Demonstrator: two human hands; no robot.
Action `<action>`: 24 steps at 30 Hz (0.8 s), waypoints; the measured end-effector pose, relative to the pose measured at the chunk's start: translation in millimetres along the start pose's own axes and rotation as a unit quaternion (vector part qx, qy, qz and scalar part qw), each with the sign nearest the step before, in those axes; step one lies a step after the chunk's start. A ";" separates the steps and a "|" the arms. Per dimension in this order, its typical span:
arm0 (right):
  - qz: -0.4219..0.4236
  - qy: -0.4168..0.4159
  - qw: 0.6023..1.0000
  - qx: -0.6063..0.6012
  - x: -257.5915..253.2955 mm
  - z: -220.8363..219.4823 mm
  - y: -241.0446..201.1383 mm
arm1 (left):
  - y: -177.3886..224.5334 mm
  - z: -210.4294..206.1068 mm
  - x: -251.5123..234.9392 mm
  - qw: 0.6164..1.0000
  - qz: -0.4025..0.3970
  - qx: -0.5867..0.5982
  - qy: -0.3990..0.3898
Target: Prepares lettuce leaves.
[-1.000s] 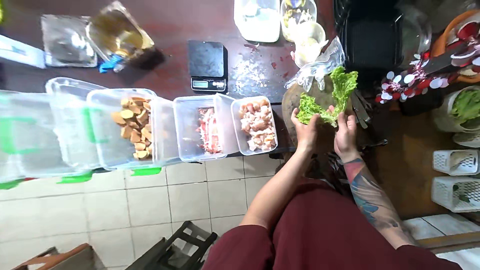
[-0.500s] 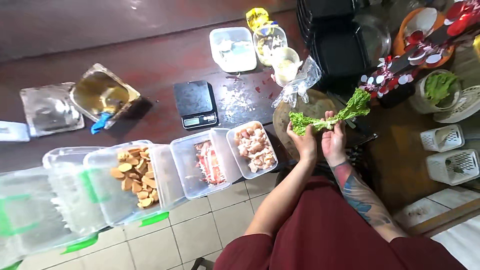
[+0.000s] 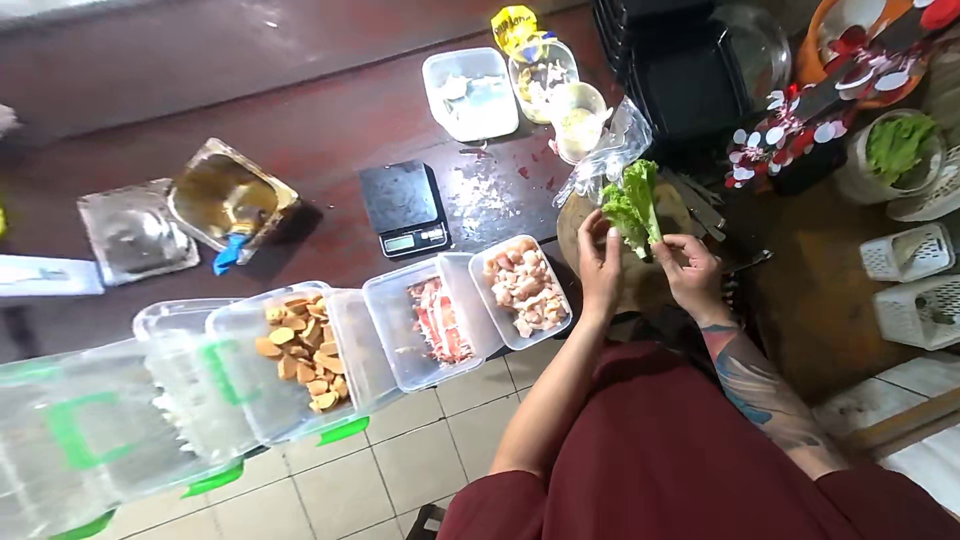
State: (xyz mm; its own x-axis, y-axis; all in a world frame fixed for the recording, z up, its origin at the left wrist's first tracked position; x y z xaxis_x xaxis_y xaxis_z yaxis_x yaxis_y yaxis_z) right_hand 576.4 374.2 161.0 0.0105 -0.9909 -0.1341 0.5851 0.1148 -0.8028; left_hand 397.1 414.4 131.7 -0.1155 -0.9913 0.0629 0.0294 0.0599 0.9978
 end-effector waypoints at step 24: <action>-0.067 -0.093 0.975 -0.192 -3.5 -23.0 -9.5 | -5.7 0.5 20.5 0.959 0.009 0.261 -0.111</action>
Point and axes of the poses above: each hand's wrist, its own x-axis away from the middle knuckle, its own z-axis out of the back of the hand, y = z × x, the point moved 9 cm from there along -x, towards the middle knuckle, and after that the axes turned 10 degrees about -y, right-handed, at the moved point
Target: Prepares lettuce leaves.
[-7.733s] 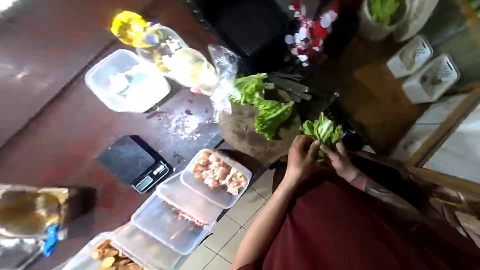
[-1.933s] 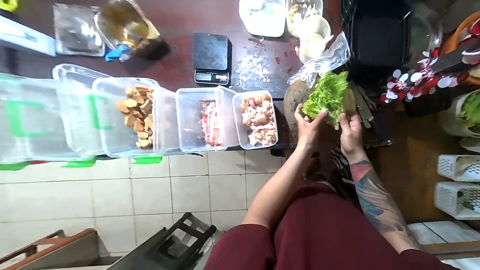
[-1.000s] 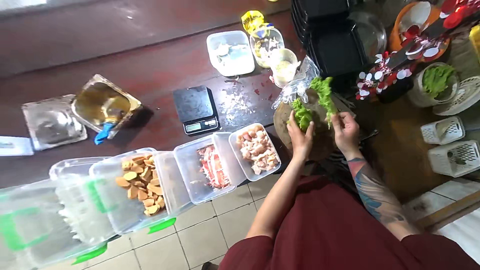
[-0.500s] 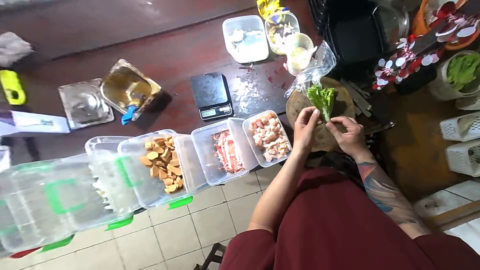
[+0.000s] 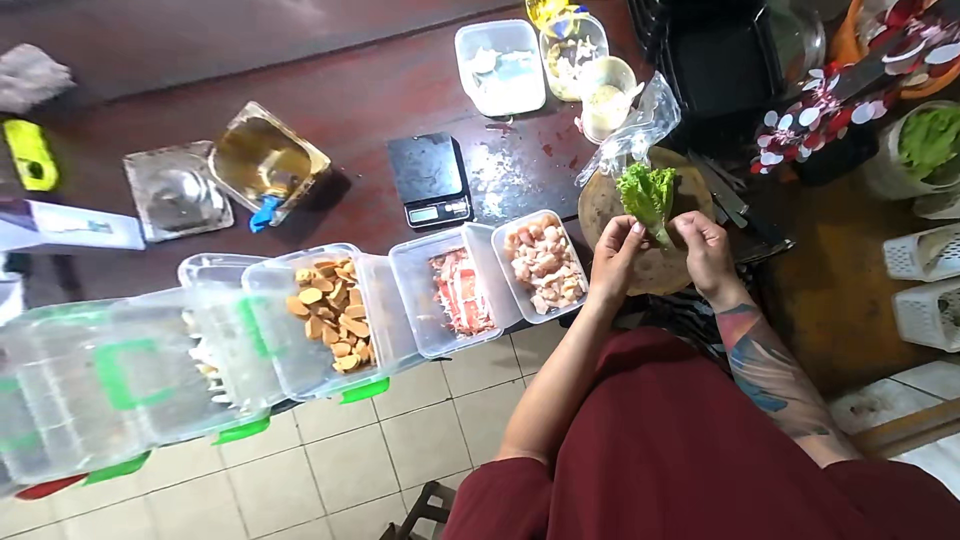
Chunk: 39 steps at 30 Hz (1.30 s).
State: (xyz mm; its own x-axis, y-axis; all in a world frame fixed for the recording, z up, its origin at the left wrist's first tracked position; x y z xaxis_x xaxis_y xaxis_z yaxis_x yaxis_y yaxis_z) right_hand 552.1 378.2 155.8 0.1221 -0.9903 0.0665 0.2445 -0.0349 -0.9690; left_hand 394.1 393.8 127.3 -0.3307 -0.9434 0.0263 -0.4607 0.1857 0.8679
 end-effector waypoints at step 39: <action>0.004 0.019 0.990 -0.138 10.0 203.9 61.3 | -108.1 -181.9 -46.7 0.981 0.098 -0.168 0.006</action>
Point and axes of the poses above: each hand's wrist, its own x-axis away from the middle knuckle, its own z-axis out of the back of the hand, y = z × x, the point moved 9 cm from there along -x, towards the middle knuckle, and after that the axes turned 10 degrees about -y, right-handed, at the moved point
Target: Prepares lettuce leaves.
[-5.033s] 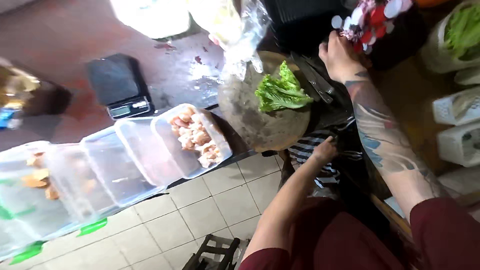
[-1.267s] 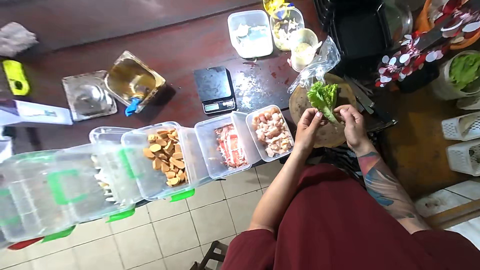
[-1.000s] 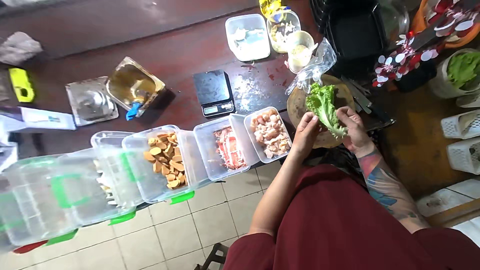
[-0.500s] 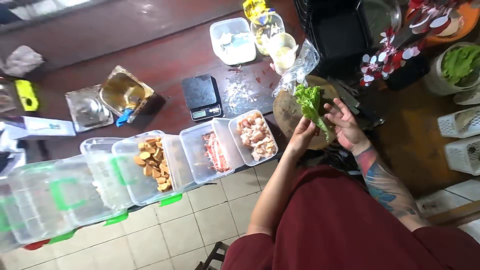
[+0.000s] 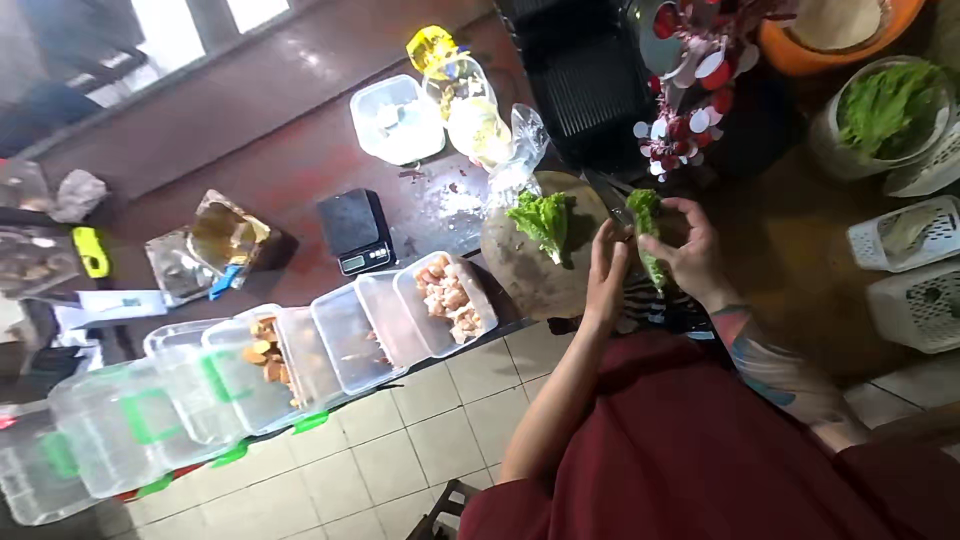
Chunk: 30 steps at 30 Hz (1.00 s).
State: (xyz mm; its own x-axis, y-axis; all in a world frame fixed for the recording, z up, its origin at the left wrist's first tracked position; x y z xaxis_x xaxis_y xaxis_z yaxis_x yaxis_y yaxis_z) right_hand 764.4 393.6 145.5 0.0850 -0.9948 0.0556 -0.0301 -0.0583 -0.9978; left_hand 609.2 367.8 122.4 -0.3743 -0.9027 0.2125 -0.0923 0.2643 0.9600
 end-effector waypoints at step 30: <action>-0.090 0.059 0.994 -0.025 43.7 145.5 36.5 | -14.5 -116.0 -87.2 0.957 0.121 0.265 -0.006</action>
Point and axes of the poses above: each hand's wrist, its own x-axis away from the middle knuckle, its own z-axis out of the back of the hand, y = z × x, the point moved 9 cm from there along -x, towards the middle knuckle, and after that the axes turned 10 degrees about -y, right-handed, at the moved point
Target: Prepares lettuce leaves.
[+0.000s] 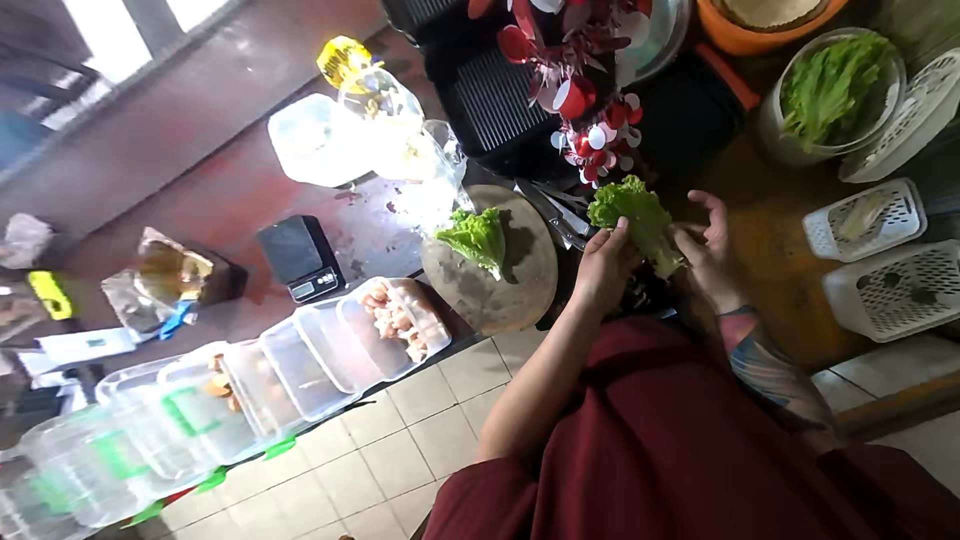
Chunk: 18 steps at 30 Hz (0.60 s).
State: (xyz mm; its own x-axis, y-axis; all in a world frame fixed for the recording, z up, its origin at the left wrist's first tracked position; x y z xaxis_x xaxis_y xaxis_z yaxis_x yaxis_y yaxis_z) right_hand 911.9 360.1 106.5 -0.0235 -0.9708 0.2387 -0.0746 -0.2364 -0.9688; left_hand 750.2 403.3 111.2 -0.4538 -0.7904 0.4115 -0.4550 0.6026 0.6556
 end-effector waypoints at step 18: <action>0.046 -0.071 0.996 -0.010 -10.9 6.9 -13.2 | -9.9 -4.0 -13.0 0.999 0.013 0.019 -0.030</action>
State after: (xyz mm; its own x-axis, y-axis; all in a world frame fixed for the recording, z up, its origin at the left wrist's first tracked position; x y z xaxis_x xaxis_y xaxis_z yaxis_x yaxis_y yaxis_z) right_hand 920.1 373.5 116.2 0.1096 -0.9847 0.1354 -0.0994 -0.1464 -0.9842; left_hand 763.7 407.2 101.9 -0.5109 -0.7672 0.3877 -0.4713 0.6272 0.6201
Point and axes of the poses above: each hand's wrist, its own x-axis away from the middle knuckle, its own z-axis out of the back of the hand, y = z × x, the point moved 9 cm from there along -x, towards the middle knuckle, and after that the axes turned 10 degrees about -y, right-handed, at the moved point
